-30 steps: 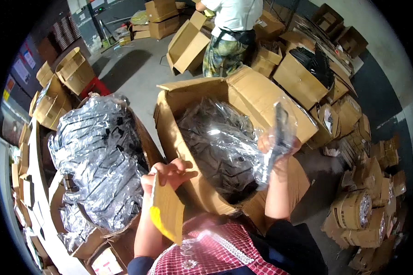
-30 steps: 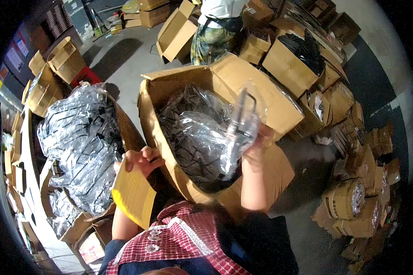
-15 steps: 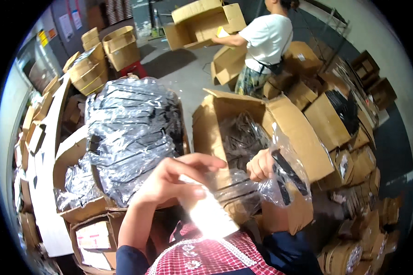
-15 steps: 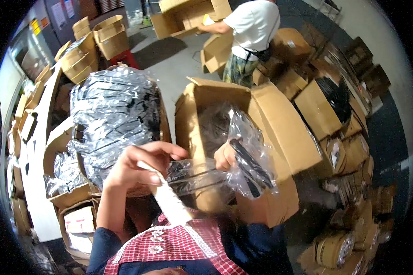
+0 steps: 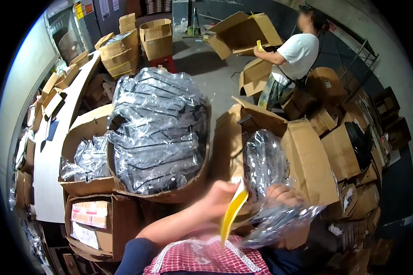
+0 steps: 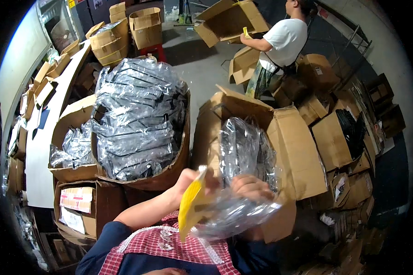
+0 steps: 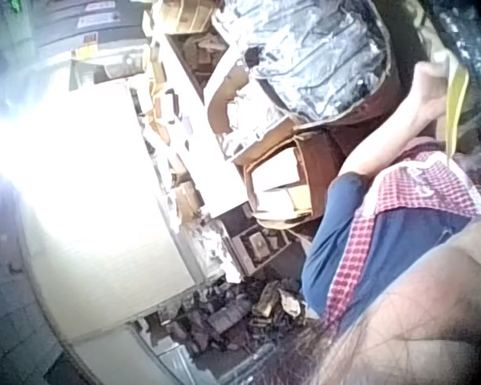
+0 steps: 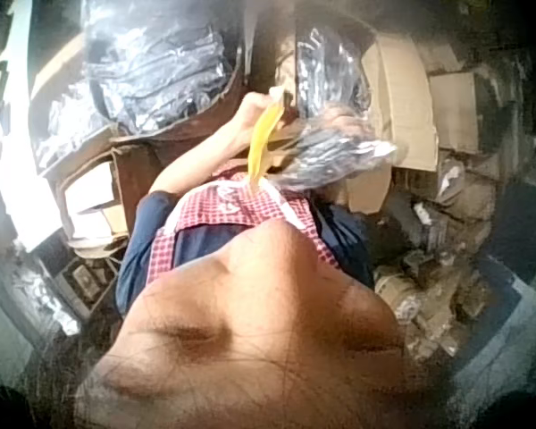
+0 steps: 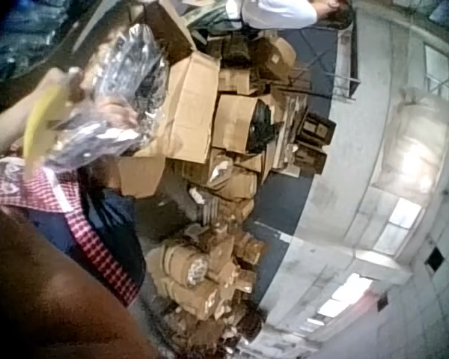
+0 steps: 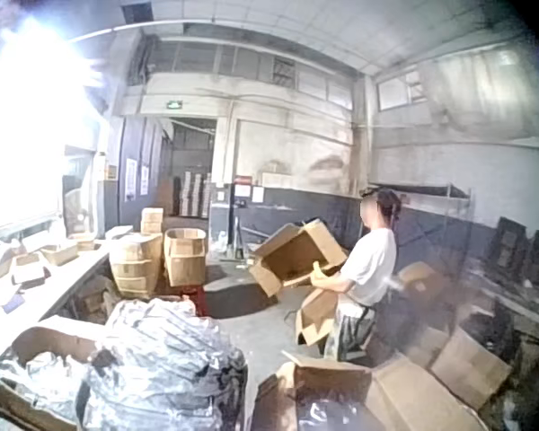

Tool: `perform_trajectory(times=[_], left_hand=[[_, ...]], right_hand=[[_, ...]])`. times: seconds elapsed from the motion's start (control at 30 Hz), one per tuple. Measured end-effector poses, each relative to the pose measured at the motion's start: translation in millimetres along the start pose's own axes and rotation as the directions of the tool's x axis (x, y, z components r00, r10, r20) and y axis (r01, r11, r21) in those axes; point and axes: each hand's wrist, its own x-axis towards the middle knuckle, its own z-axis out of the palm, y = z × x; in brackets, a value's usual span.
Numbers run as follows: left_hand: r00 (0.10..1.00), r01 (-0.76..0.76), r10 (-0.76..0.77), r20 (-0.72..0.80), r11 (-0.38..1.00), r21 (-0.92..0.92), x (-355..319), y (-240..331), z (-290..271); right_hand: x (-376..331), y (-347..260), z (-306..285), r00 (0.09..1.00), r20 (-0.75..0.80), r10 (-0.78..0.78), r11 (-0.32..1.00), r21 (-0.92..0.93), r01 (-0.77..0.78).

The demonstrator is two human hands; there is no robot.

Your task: The person takes black plastic components from a box, applies small circular stickers from a sheet to each part by hand, and places the items into plastic bags.

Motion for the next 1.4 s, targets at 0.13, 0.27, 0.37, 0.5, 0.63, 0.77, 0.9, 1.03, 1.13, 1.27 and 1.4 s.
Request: perform_trajectory(times=[0.13,0.27,0.37,0.5,0.63,0.77,0.9,1.03,1.13,1.27,1.4], left_hand=[[0.987,-0.142,0.135,0.087,0.986,0.084,-4.5,22.5,28.6],[0.875,-0.289,0.477,-0.079,0.647,0.706,-4.2,33.9,59.0],[0.810,-0.198,0.571,-0.131,0.477,0.856,-13.4,33.0,99.9],[0.655,0.135,0.728,-0.201,0.148,0.980,-23.4,43.1,81.8],[0.615,0.217,0.774,-0.152,0.019,0.976,-25.7,33.7,64.8],[0.629,0.284,0.777,-0.023,-0.201,0.938,-25.0,25.6,58.0],[0.632,0.282,0.772,0.061,-0.303,0.910,-27.6,23.8,47.6],[0.618,0.290,0.785,-0.031,-0.192,0.937,-27.6,26.6,42.4],[0.597,0.335,0.788,-0.154,-0.070,0.940,-26.0,27.3,46.8],[0.583,0.346,0.784,-0.213,-0.002,0.938,-26.1,28.8,41.1],[0.682,0.387,0.712,-0.168,-0.156,0.909,-25.4,26.2,27.5]], right_hand=[[18.2,-6.2,16.0,0.849,0.495,-0.184,0.965,0.253,0.061],[9.0,-26.3,19.8,0.851,0.502,0.154,0.976,0.058,-0.211],[13.5,-25.9,2.2,0.870,0.345,0.351,0.927,0.001,-0.375],[33.0,-24.1,0.8,0.834,0.119,0.540,0.831,-0.238,-0.504],[36.3,-13.2,23.9,0.778,0.289,0.557,0.707,-0.657,-0.262],[24.7,1.0,20.5,0.738,0.397,0.546,0.601,-0.799,-0.015],[16.6,5.3,19.8,0.750,0.381,0.541,0.553,-0.833,0.024],[15.4,4.1,21.6,0.730,0.402,0.553,0.544,-0.838,0.049],[16.9,0.5,25.2,0.711,0.475,0.519,0.558,-0.818,0.139],[49.2,-1.8,23.1,0.782,0.516,0.351,0.799,-0.600,0.037],[94.4,8.6,21.5,0.837,0.338,0.431,0.791,-0.588,-0.170]])
